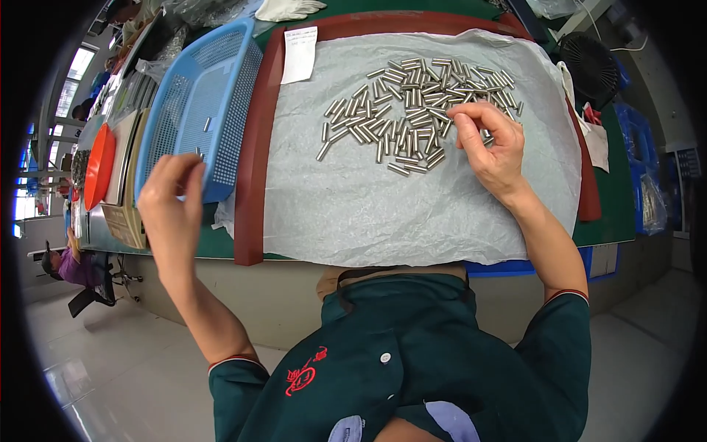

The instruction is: Inspecting small cylindrical metal parts and sorting them on a workbench.

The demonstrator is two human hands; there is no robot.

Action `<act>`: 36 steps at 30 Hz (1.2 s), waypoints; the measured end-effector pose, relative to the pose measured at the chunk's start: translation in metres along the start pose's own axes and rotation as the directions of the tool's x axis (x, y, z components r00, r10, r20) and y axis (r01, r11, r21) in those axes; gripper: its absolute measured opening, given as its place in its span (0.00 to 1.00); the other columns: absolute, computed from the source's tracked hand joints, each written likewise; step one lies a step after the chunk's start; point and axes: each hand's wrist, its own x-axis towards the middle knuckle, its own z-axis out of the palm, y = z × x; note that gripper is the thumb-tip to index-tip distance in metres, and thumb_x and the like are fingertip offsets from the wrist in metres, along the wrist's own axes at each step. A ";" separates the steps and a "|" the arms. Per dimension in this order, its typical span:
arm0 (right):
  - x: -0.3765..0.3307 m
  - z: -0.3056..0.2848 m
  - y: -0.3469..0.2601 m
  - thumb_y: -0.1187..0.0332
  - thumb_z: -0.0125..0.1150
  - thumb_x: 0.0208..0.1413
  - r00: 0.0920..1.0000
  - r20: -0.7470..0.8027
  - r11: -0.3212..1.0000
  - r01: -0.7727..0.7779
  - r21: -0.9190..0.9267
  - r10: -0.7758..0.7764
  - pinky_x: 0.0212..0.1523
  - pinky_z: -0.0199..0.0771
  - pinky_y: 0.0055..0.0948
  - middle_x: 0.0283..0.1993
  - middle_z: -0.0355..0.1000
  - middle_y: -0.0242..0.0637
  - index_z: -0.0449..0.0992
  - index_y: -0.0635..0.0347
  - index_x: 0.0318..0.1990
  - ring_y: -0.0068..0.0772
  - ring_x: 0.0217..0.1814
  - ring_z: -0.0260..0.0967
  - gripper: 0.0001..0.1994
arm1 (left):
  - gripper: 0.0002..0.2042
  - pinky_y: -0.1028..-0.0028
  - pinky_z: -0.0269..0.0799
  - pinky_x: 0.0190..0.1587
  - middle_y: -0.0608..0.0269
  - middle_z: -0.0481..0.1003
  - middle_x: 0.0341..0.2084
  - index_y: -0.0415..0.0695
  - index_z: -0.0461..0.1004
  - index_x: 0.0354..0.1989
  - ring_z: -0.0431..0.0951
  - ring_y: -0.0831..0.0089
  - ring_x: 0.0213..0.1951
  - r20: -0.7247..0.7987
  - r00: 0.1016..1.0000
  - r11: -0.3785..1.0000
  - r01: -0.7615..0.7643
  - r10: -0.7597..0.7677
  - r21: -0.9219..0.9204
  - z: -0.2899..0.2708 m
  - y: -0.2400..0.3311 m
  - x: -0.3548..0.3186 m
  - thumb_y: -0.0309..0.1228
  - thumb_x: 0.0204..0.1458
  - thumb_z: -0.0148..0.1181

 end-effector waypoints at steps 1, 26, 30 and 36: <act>-0.002 0.001 0.002 0.76 0.58 0.51 1.000 -0.009 1.000 0.004 -0.013 -0.004 0.21 0.65 0.18 0.25 0.73 0.33 0.77 0.64 0.31 0.18 0.21 0.65 0.03 | 0.04 0.72 0.68 0.25 0.58 0.72 0.23 0.36 0.74 0.30 0.73 0.66 0.22 0.010 0.997 0.990 -0.072 0.074 -0.121 0.012 0.026 -0.007 0.18 0.45 0.59; 0.000 0.010 0.007 0.75 0.61 0.38 0.975 0.174 0.944 0.183 -0.276 -0.138 0.31 0.65 0.32 0.21 0.68 0.31 0.73 0.59 0.20 0.33 0.28 0.64 0.03 | 0.15 0.63 0.66 0.24 0.56 0.71 0.17 0.38 0.71 0.18 0.72 0.58 0.20 0.166 0.953 0.926 -0.188 0.252 -0.326 0.134 0.134 0.015 0.37 0.41 0.68; 0.001 0.010 0.008 0.75 0.62 0.39 0.981 0.134 0.946 0.171 -0.275 -0.138 0.30 0.65 0.32 0.21 0.69 0.31 0.74 0.60 0.21 0.33 0.28 0.65 0.02 | 0.19 0.59 0.66 0.24 0.52 0.73 0.17 0.39 0.70 0.16 0.73 0.55 0.20 0.228 0.953 0.960 -0.141 0.197 -0.240 0.146 0.139 0.012 0.43 0.44 0.64; 0.000 0.011 0.008 0.74 0.61 0.40 0.978 0.157 0.943 0.178 -0.280 -0.138 0.33 0.66 0.32 0.23 0.69 0.33 0.74 0.61 0.23 0.34 0.31 0.65 0.02 | 0.10 0.61 0.68 0.26 0.52 0.72 0.20 0.38 0.70 0.22 0.74 0.56 0.24 0.116 0.937 0.933 -0.304 0.330 -0.194 0.151 0.136 0.007 0.31 0.48 0.58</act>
